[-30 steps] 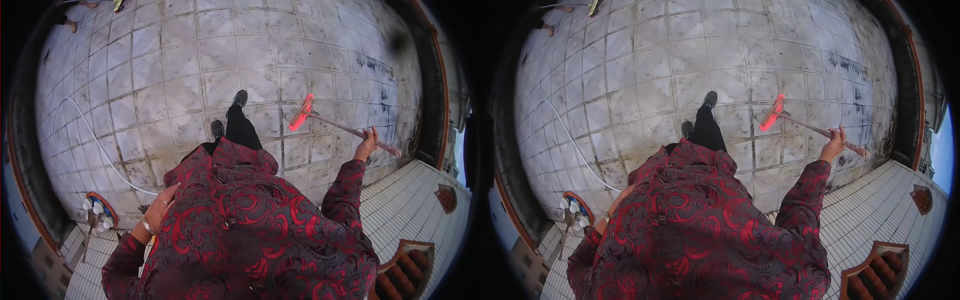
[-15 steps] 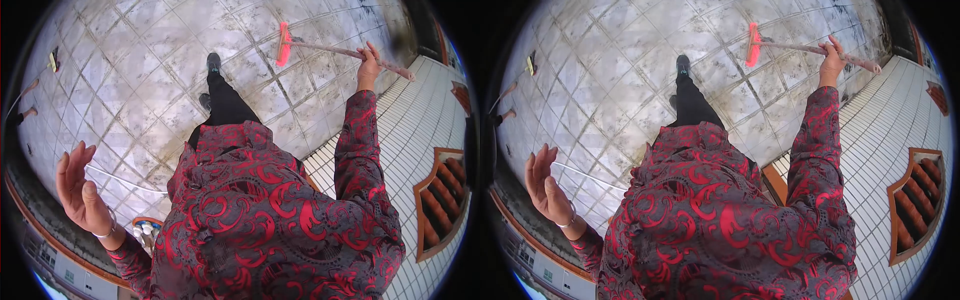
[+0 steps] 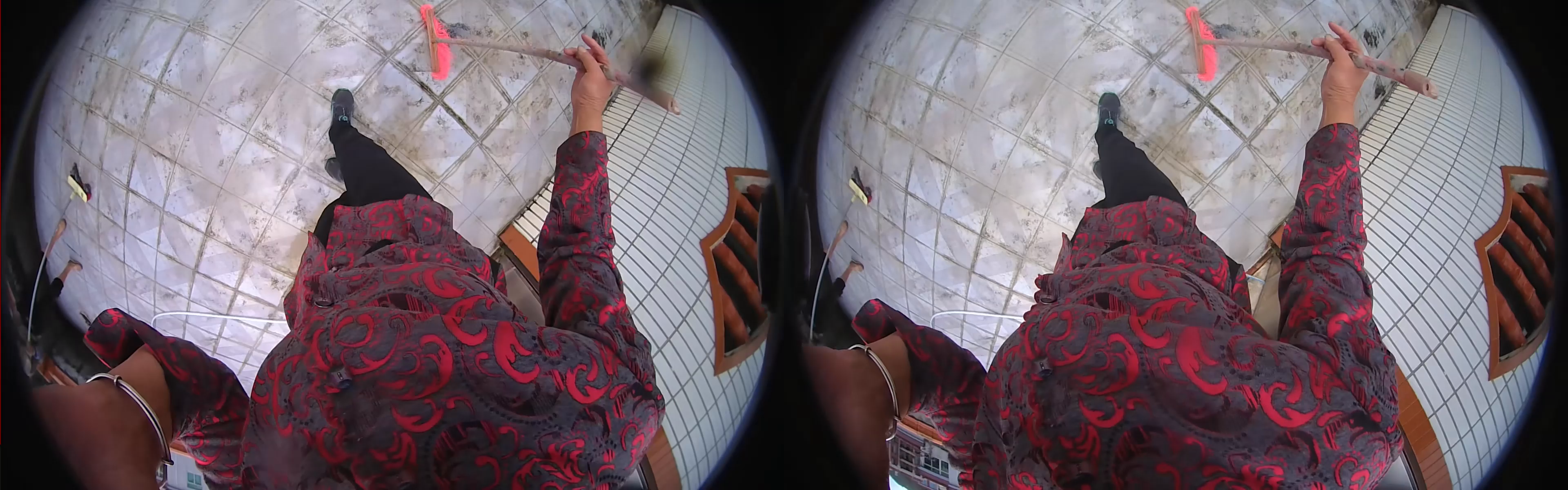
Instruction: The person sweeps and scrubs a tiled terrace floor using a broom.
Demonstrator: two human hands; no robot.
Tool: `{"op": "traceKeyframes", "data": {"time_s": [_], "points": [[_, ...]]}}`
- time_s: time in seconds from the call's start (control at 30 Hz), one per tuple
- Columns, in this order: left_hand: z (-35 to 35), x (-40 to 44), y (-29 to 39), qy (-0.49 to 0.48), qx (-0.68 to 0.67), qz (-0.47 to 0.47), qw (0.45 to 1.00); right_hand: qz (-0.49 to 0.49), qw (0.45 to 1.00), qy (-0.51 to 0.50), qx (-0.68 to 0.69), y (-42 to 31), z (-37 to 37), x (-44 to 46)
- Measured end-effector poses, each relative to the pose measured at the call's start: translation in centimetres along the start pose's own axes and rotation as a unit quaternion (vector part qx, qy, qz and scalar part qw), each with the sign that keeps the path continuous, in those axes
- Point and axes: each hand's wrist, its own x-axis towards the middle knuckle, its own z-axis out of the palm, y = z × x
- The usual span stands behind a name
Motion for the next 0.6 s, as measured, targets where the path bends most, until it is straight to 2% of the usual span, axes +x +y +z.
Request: {"op": "traceKeyframes", "data": {"time_s": [0.33,0.6], "points": [[3.3,7.6,-8.8,-0.018,-0.048,0.047,0.998,0.026,0.999,0.045,-0.011,-1.4,1.8,2.8],[5.7,12.0,-13.5,-0.021,-0.101,0.068,0.992,0.029,0.998,0.006,-0.064,-2.3,5.7,3.0]]}}
